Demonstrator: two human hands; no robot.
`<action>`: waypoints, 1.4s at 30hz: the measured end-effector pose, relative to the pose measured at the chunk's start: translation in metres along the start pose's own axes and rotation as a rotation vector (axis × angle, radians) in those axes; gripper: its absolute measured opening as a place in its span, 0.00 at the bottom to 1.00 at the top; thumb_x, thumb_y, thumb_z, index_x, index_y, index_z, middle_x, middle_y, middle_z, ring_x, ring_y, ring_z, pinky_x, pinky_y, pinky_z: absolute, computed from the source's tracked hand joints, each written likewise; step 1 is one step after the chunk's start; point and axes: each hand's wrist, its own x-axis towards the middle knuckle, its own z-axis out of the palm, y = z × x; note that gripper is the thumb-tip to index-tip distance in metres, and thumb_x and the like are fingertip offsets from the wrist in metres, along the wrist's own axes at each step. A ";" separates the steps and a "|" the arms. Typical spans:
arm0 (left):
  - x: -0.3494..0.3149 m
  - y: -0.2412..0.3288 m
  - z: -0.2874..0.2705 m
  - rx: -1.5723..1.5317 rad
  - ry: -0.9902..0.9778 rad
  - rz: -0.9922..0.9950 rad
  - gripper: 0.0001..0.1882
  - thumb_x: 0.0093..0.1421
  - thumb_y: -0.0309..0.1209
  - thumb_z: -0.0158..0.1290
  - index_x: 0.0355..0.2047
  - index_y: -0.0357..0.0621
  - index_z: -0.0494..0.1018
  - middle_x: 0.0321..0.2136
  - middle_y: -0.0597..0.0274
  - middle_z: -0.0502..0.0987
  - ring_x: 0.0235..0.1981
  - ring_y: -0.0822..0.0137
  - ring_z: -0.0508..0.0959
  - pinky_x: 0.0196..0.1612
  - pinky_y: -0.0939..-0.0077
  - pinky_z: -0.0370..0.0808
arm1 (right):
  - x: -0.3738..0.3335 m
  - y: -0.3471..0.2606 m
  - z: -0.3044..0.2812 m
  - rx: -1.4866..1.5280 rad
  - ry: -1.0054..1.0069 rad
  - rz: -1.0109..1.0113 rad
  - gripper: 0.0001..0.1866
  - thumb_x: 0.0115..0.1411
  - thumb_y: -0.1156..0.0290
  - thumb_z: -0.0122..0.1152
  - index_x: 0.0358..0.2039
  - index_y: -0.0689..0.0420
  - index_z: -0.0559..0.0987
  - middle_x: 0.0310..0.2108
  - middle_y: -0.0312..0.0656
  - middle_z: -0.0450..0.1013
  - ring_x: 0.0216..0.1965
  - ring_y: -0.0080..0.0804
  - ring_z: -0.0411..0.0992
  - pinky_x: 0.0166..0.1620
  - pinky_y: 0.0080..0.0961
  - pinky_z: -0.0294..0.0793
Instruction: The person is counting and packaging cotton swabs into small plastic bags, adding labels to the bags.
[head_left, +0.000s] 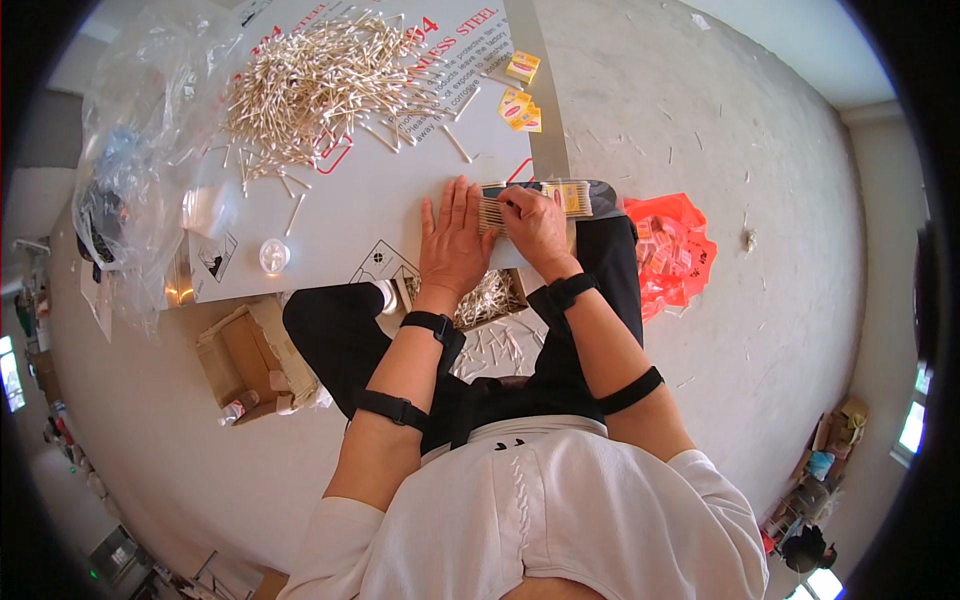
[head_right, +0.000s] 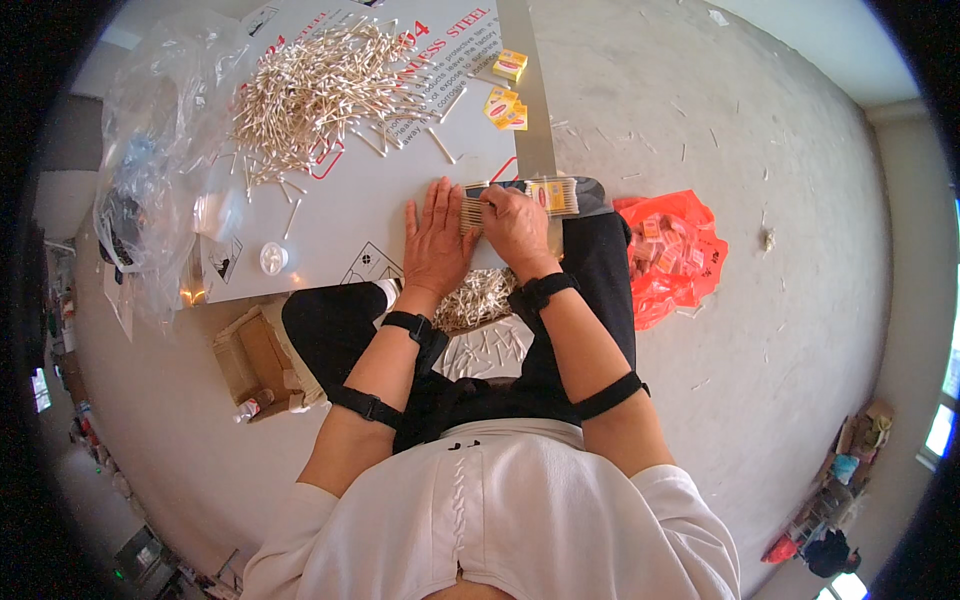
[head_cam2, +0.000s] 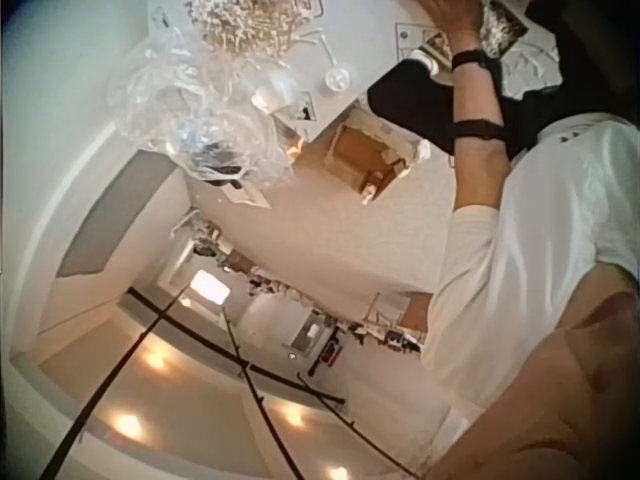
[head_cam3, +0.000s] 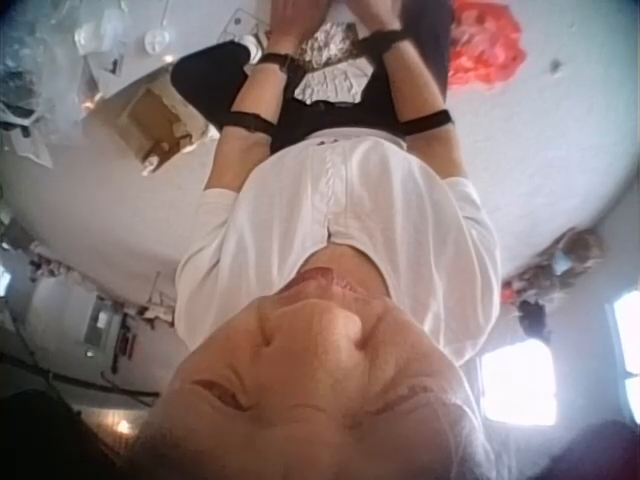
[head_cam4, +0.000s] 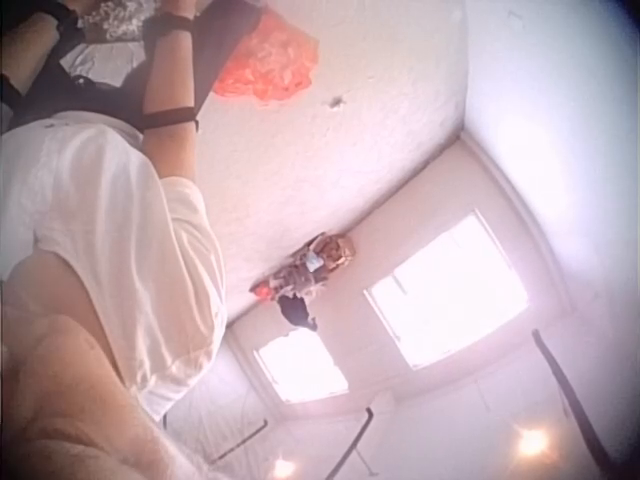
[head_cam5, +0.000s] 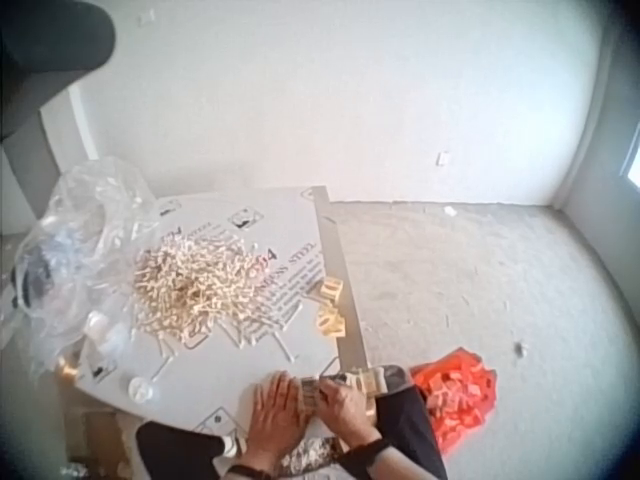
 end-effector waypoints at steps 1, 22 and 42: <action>0.000 0.000 0.000 0.000 0.001 0.001 0.36 0.65 0.44 0.46 0.69 0.42 0.49 0.70 0.53 0.48 0.72 0.57 0.47 0.69 0.44 0.40 | 0.002 0.002 0.000 -0.021 0.046 -0.061 0.07 0.55 0.67 0.59 0.33 0.50 0.81 0.32 0.45 0.77 0.34 0.48 0.76 0.48 0.52 0.69; -0.003 0.002 -0.007 0.003 -0.014 -0.013 0.36 0.65 0.44 0.47 0.68 0.39 0.51 0.71 0.52 0.46 0.72 0.55 0.44 0.70 0.47 0.40 | -0.021 0.006 -0.030 0.150 -0.128 -0.151 0.23 0.43 0.74 0.70 0.43 0.55 0.79 0.31 0.46 0.73 0.36 0.47 0.76 0.41 0.38 0.76; -0.005 0.004 -0.011 0.030 -0.053 0.025 0.36 0.66 0.49 0.45 0.67 0.40 0.54 0.70 0.53 0.47 0.72 0.53 0.43 0.67 0.35 0.37 | -0.029 -0.005 -0.006 -0.110 0.091 -0.164 0.20 0.54 0.67 0.65 0.49 0.47 0.79 0.30 0.42 0.69 0.32 0.43 0.74 0.34 0.38 0.75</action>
